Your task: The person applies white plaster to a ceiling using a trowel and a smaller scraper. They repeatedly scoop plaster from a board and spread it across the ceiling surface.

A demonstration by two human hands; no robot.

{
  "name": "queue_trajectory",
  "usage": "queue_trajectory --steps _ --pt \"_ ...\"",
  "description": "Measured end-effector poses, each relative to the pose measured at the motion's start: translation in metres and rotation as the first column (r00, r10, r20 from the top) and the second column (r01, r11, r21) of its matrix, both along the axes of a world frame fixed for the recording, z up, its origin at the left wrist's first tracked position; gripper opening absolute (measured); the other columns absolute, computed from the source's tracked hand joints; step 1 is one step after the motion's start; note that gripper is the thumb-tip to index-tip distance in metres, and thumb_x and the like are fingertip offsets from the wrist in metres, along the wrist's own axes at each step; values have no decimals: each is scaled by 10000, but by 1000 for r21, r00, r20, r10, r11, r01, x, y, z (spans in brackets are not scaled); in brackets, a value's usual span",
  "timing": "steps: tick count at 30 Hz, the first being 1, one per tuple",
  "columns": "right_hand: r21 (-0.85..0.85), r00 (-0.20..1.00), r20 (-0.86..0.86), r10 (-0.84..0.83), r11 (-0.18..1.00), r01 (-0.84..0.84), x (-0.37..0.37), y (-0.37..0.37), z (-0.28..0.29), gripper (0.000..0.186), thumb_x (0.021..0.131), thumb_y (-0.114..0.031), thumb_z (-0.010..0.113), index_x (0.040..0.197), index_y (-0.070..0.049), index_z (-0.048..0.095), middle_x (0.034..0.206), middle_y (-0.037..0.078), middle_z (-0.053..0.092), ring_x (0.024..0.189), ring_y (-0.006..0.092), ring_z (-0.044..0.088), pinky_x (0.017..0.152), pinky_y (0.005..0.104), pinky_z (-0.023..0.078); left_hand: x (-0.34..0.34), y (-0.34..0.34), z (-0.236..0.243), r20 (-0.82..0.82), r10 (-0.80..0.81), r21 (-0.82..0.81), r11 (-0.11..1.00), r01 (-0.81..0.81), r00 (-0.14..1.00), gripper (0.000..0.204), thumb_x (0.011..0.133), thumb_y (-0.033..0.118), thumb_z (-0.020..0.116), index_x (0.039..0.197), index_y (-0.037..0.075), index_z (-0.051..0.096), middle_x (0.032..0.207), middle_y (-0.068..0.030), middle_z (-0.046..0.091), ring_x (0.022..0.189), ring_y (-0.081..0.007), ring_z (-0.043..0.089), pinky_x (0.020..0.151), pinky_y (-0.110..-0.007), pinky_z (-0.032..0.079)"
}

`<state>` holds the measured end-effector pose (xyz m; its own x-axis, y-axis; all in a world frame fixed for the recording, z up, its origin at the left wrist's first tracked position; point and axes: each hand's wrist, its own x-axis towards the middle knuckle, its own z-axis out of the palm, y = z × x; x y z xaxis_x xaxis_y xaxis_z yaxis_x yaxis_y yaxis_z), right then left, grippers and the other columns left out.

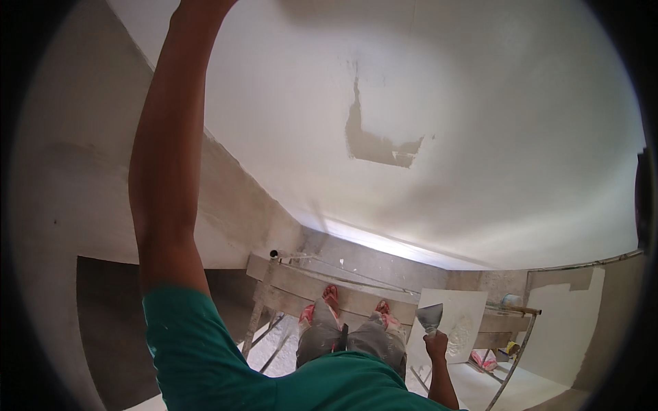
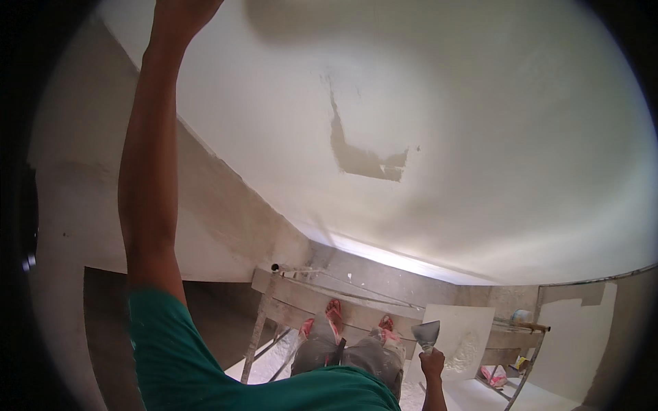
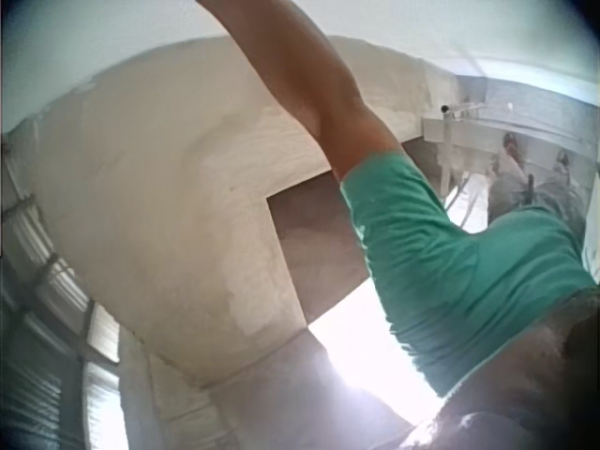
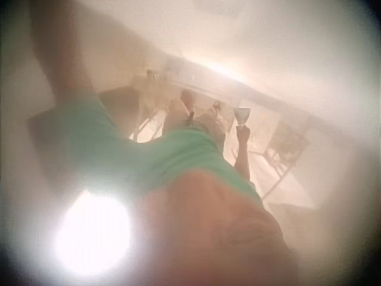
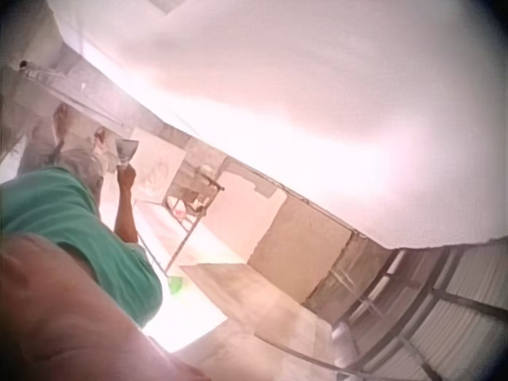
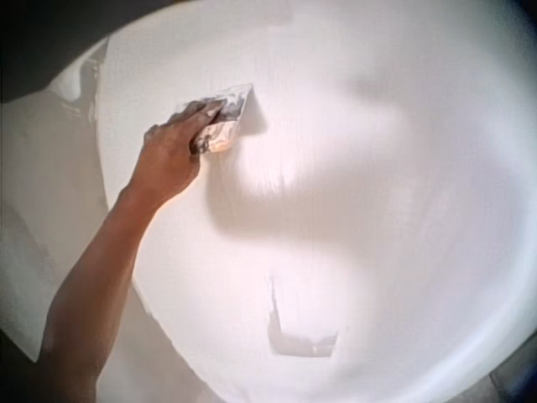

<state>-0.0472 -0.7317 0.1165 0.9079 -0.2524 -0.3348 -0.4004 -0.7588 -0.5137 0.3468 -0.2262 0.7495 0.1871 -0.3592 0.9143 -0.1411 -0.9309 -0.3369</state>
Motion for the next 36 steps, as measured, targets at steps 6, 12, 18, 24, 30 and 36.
queue_trajectory --steps 6,12,18,24,30,36 --pt "-15 995 -100 -15 1000 13 21 -34 2 215 642 -168 639 730 28 629 672 243 620 672 398 637 633 460 484 3 -26 -145 -16 38 -55 998 -38 999 605 778 -121 513 1321 145 527 1318 -166 542 1243 -381 489 994 -624 358" --pt "-81 991 -127 34 996 -45 29 -74 -45 213 642 -161 651 723 33 619 659 228 620 645 375 634 618 445 478 3 -52 -303 -231 158 -161 967 -198 960 747 752 -111 527 1407 230 417 1440 -131 421 1313 -423 383 1053 -640 247" --pt "-102 978 -207 -33 995 12 14 -101 -82 205 645 -148 662 713 38 609 651 231 618 644 372 637 612 446 474 19 -80 -498 -319 15 -302 946 -117 948 862 644 -1 716 1388 335 439 1499 -87 341 1362 -419 300 1016 -657 246" --pt "-108 975 -220 -38 994 15 4 -118 -90 229 646 -148 665 758 50 638 672 241 631 667 369 653 627 438 487 2 -89 -633 -533 -18 -334 923 -192 846 795 654 -4 712 1349 314 494 1524 -78 290 1410 -395 190 1071 -649 141" --pt "-159 985 -121 121 977 -140 4 -109 -87 299 607 -231 695 736 35 654 676 228 642 651 341 661 603 435 492 -63 -72 -527 -622 -68 -353 913 -203 780 686 725 34 673 1336 303 514 1476 -19 379 1383 -358 272 1069 -667 130" --pt "-103 968 13 249 964 -246 35 -72 -50 294 778 -303 606 733 -16 653 738 220 651 735 410 636 645 493 480 -28 -56 -221 -137 -30 -285 958 -10 990 705 722 54 689 1361 269 482 1422 -49 455 1291 -396 408 1042 -667 204"
